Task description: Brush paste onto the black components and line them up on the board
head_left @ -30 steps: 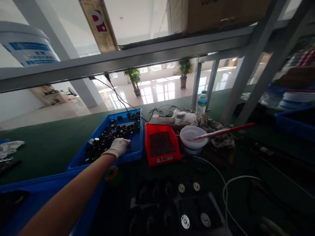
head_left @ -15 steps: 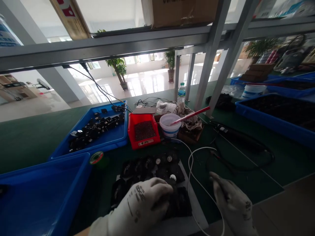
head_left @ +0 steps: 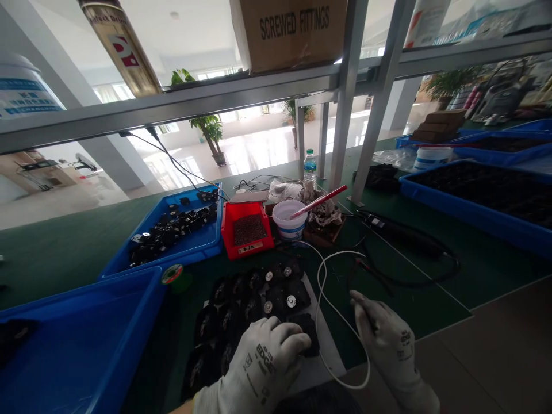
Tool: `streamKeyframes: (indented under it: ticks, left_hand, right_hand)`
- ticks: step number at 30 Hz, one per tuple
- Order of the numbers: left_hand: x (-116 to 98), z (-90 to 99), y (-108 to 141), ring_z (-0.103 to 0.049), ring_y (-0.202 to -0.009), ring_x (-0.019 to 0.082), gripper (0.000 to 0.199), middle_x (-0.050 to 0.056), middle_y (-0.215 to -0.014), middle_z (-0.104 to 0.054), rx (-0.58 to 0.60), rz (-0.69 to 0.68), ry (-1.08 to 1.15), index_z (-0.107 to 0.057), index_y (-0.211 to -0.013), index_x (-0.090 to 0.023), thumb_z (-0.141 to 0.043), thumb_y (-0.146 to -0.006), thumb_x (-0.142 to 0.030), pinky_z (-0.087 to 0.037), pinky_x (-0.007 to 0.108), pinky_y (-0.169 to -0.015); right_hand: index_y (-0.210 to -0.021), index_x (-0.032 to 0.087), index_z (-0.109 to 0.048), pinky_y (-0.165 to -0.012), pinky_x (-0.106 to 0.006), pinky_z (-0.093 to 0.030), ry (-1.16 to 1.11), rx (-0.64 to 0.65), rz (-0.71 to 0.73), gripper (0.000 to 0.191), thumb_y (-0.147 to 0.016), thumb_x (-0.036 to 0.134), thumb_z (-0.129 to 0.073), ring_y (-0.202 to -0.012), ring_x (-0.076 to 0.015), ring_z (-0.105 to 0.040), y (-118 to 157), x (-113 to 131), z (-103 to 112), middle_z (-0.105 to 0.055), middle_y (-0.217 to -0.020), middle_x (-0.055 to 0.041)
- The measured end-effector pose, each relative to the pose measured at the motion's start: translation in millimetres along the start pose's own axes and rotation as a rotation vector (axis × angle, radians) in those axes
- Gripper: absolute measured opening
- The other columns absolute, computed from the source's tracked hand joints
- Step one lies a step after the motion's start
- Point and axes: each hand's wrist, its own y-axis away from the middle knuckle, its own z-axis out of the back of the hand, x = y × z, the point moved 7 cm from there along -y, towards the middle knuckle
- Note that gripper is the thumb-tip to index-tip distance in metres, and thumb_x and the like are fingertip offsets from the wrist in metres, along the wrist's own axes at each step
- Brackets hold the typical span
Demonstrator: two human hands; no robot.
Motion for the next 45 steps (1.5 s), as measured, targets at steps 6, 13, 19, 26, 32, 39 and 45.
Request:
streamKeyframes:
  ticks: [6,13,19,26,32,39,45]
  left_hand:
    - [4.1,-1.4,-4.2,-0.074,-0.101,0.026,0.02,-0.003,-0.115,-0.083,-0.036,-0.024,0.03,-0.071,-0.113,-0.032,-0.066,-0.096,-0.022,-0.057,0.046,-0.092]
    - [5.1,-4.0,-5.4,-0.073,-0.099,0.023,0.021,-0.006,-0.107,-0.083,-0.099,-0.013,0.05,-0.072,-0.107,-0.032,-0.075,-0.091,-0.02,-0.055,0.044,-0.097]
    - [-0.1,-6.2,-9.5,-0.073,-0.095,0.025,0.017,-0.003,-0.104,-0.083,-0.099,-0.099,-0.162,-0.073,-0.109,-0.033,-0.073,-0.093,-0.028,-0.055,0.041,-0.087]
    - [5.8,-18.6,-11.4,-0.072,-0.091,0.024,0.015,-0.004,-0.099,-0.083,-0.019,-0.124,-0.229,-0.074,-0.107,-0.035,-0.073,-0.092,-0.033,-0.05,0.04,-0.079]
    - [4.3,-22.7,-9.6,-0.072,-0.088,0.025,0.015,-0.002,-0.098,-0.082,-0.016,-0.161,-0.268,-0.073,-0.107,-0.035,-0.072,-0.091,-0.034,-0.049,0.041,-0.077]
    - [3.0,-21.2,-9.7,-0.074,-0.089,0.025,0.019,-0.003,-0.1,-0.083,0.011,-0.181,-0.271,-0.072,-0.111,-0.038,-0.072,-0.092,-0.04,-0.052,0.042,-0.077]
    - [1.9,-33.2,-10.4,-0.074,-0.084,0.026,0.02,-0.002,-0.096,-0.083,-0.009,-0.2,-0.273,-0.073,-0.109,-0.036,-0.074,-0.091,-0.045,-0.052,0.042,-0.073]
  right_hand:
    - [-0.123,0.015,-0.07,-0.069,-0.03,-0.067,-0.012,-0.004,0.015,0.022,-0.112,0.02,-0.052,-0.083,-0.0196,-0.077,1.6,-0.7,-0.6,-0.079,-0.1,-0.0083]
    - [-0.124,0.013,-0.069,-0.07,-0.027,-0.067,-0.005,-0.014,0.03,0.024,-0.114,0.025,-0.051,-0.085,-0.0175,-0.076,4.8,-3.5,-2.8,-0.078,-0.101,-0.008]
    - [-0.123,0.014,-0.069,-0.066,-0.023,-0.066,0.02,-0.008,0.03,0.026,-0.115,0.028,-0.049,-0.082,-0.0159,-0.076,4.8,-2.9,-1.9,-0.078,-0.099,-0.007]
    - [-0.12,0.011,-0.069,-0.067,-0.021,-0.066,0.049,0.007,0.038,0.031,-0.117,0.032,-0.046,-0.083,-0.0149,-0.077,0.8,-0.3,-2.2,-0.078,-0.099,-0.0084]
    - [-0.121,0.012,-0.068,-0.066,-0.019,-0.066,0.06,0.01,0.035,0.033,-0.117,0.034,-0.044,-0.083,-0.0146,-0.077,-0.7,1.9,-1.4,-0.079,-0.097,-0.0079]
    - [-0.122,0.013,-0.068,-0.065,-0.02,-0.066,0.055,0.029,0.02,0.033,-0.117,0.035,-0.044,-0.083,-0.0148,-0.077,1.0,0.9,-2.1,-0.079,-0.098,-0.0078]
    - [-0.123,0.012,-0.069,-0.068,-0.019,-0.065,0.067,0.022,0.015,0.032,-0.117,0.033,-0.045,-0.084,-0.0137,-0.076,1.2,-0.5,-3.2,-0.079,-0.099,-0.0067]
